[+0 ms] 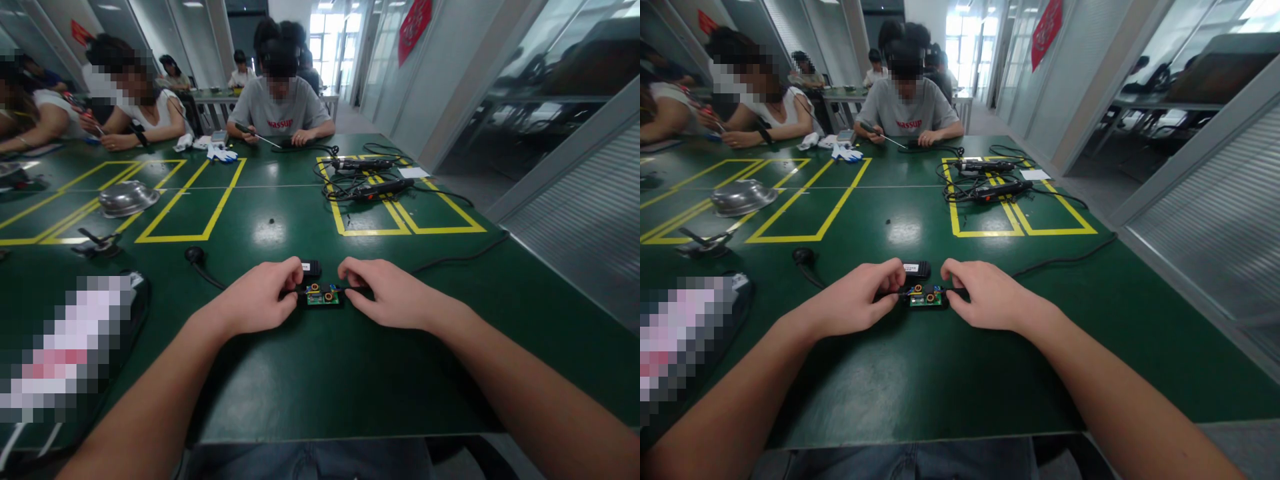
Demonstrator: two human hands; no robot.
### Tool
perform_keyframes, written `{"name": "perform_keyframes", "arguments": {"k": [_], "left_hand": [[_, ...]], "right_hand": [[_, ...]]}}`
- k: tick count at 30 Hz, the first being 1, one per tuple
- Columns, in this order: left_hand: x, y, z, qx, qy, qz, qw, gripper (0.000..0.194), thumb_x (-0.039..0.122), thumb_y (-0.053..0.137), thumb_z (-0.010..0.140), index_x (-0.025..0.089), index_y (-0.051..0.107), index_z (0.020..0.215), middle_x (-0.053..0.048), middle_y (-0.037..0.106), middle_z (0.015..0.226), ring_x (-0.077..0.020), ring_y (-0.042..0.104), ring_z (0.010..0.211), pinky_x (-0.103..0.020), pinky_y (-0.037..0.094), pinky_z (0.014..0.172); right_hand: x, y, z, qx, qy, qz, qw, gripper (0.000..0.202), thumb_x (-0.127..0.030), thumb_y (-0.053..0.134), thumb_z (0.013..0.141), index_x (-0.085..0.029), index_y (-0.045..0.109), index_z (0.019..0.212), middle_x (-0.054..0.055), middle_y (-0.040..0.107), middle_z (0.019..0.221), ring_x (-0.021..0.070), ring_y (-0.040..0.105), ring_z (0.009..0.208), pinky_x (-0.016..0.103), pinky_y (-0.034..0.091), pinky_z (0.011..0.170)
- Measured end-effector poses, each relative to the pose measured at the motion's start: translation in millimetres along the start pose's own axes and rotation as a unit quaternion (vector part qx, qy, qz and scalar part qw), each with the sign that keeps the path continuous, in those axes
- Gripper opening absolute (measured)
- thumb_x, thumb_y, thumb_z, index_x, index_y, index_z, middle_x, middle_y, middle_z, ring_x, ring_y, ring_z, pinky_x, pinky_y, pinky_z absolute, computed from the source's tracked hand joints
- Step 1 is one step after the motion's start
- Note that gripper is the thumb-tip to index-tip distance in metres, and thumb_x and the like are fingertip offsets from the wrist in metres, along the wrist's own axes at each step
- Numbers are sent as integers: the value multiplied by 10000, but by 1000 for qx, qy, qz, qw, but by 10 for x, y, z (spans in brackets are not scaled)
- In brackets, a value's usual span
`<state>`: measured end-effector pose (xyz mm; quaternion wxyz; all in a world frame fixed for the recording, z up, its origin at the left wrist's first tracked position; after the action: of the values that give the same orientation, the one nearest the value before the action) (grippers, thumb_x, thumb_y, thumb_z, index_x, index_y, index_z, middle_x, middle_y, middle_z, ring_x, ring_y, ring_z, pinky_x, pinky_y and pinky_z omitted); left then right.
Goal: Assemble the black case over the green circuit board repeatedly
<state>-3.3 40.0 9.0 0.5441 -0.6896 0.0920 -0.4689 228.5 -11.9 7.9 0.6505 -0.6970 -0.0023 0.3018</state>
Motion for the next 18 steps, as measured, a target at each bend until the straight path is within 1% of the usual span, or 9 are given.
{"name": "perform_keyframes", "arguments": {"k": [2,5,11,16,18], "left_hand": [[-3,-21,-2,-10,-4,2,1000,128,116,574,842,240,548,861,17,660,751,-184,597,669,-323,405,654],[-12,-34,4,-18,-10,1,1000,120,119,583,843,236,561,826,22,642,706,-178,578,640,-319,391,644],[-57,-14,20,-27,-22,0,999,133,96,596,807,228,601,819,17,660,696,-177,595,630,-311,407,645],[-109,-23,15,-53,-24,-33,998,106,120,606,857,214,646,826,11,685,717,-168,637,651,-294,437,652],[-132,-35,12,-56,-24,-34,998,101,133,617,874,208,675,840,6,695,743,-165,648,669,-290,450,658]], "right_hand": [[0,-24,-4,-5,0,7,1000,62,-182,609,953,-227,570,973,8,651,821,193,580,723,318,382,689],[3,-27,-1,-15,2,5,1000,131,-172,611,942,-236,532,859,3,629,784,186,562,709,313,371,674],[30,15,14,-26,13,-4,1000,94,-139,646,926,-220,615,889,18,679,809,192,590,731,313,381,676],[58,1,17,-36,20,13,999,96,-140,659,956,-207,670,889,40,722,855,201,637,771,313,425,696],[71,-11,21,-35,23,24,999,103,-144,669,964,-205,685,882,39,726,863,203,651,787,314,440,708]]}}
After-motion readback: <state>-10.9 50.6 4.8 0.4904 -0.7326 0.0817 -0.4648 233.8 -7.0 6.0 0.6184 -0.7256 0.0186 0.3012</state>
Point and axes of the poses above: each hand's wrist, its own z-axis towards the middle knuckle, its own y-axis out of the palm, x = y × z, the point moved 3 cm from there along z, towards the middle knuckle
